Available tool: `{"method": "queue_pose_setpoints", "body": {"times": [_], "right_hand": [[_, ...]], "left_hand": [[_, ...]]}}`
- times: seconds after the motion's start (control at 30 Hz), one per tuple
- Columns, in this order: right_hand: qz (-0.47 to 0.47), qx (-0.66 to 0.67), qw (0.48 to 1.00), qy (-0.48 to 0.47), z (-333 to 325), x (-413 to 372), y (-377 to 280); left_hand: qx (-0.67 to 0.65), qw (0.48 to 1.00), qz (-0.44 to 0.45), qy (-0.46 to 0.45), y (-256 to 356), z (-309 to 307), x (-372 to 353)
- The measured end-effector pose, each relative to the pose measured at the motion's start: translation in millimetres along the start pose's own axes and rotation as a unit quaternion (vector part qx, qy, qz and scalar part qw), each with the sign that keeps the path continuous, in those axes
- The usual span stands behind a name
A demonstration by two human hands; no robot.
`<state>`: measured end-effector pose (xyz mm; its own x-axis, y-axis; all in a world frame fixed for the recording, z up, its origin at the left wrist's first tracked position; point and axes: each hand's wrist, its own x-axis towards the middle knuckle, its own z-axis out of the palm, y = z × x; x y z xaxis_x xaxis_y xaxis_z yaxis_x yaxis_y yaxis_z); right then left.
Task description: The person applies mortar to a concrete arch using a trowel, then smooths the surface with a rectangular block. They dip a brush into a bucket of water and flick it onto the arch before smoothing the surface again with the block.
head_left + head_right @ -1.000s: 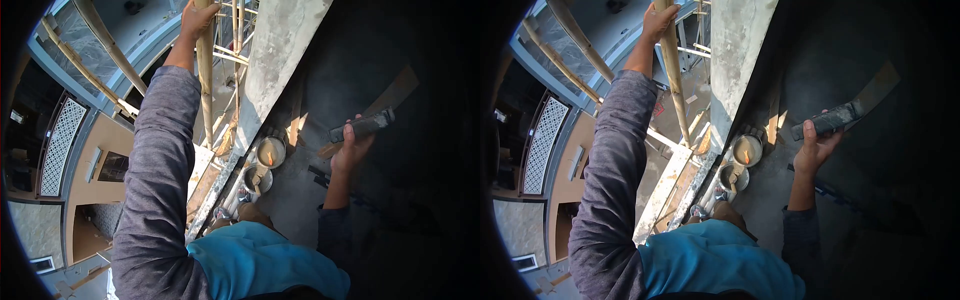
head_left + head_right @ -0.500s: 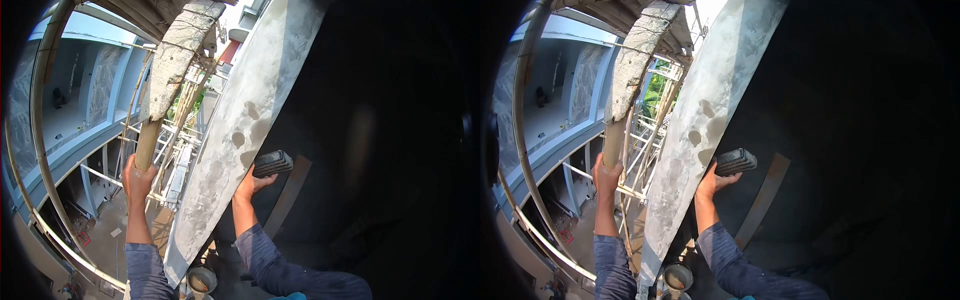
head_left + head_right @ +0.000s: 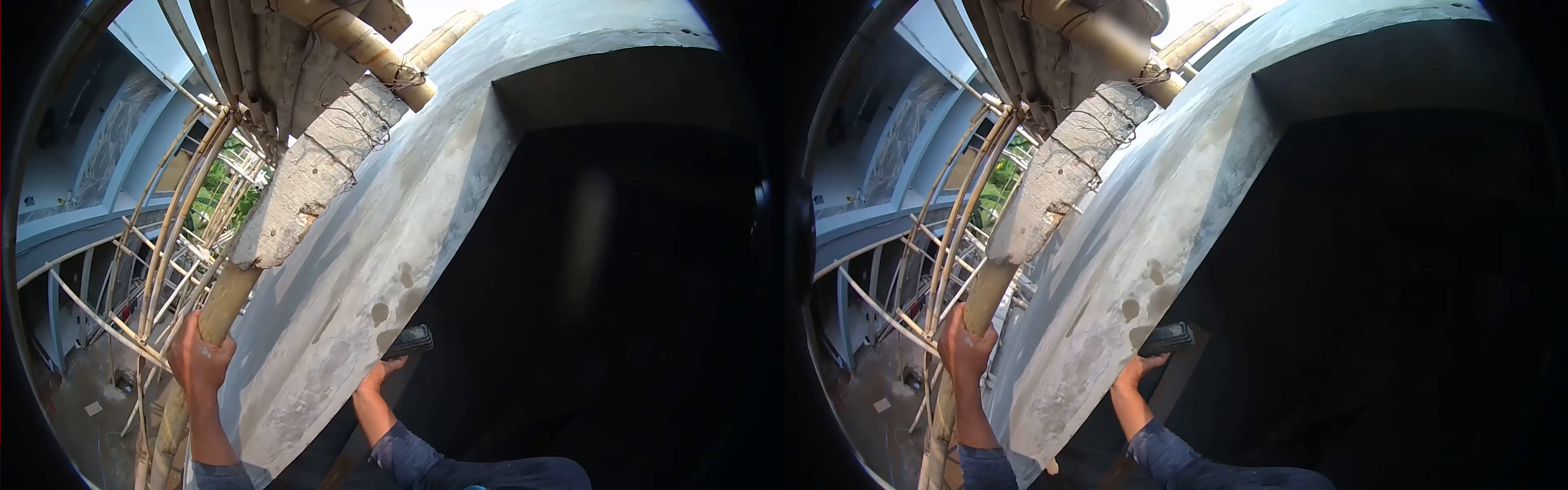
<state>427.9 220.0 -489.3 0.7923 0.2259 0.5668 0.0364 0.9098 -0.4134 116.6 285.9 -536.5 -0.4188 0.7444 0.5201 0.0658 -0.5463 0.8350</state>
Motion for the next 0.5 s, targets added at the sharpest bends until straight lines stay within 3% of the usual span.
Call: {"method": "queue_pose_setpoints", "body": {"times": [0.07, 0.13, 0.27, 0.33, 0.5], "right_hand": [[-0.010, -0.035, 0.999, 0.004, -1.7, -0.1, -4.6], [0.113, 0.052, 0.991, -0.051, -11.8, 8.2, -7.2], [0.038, -0.025, 0.999, -0.004, 8.5, -3.9, -12.8], [0.119, 0.054, 0.990, -0.049, -12.3, 8.4, -9.8], [0.167, 0.102, 0.976, -0.097, -34.9, 22.6, -5.0]], "left_hand": [[0.004, 1.000, 0.014, 0.006, 3.0, -1.6, 0.0], [0.004, 0.999, 0.024, 0.020, 1.6, 0.8, 0.4], [-0.005, 1.000, 0.014, 0.001, -1.1, -1.4, 1.4], [-0.005, 1.000, 0.016, -0.007, -0.7, -2.0, 1.8], [-0.013, 1.000, 0.021, -0.007, 2.9, -3.8, 2.5]]}}
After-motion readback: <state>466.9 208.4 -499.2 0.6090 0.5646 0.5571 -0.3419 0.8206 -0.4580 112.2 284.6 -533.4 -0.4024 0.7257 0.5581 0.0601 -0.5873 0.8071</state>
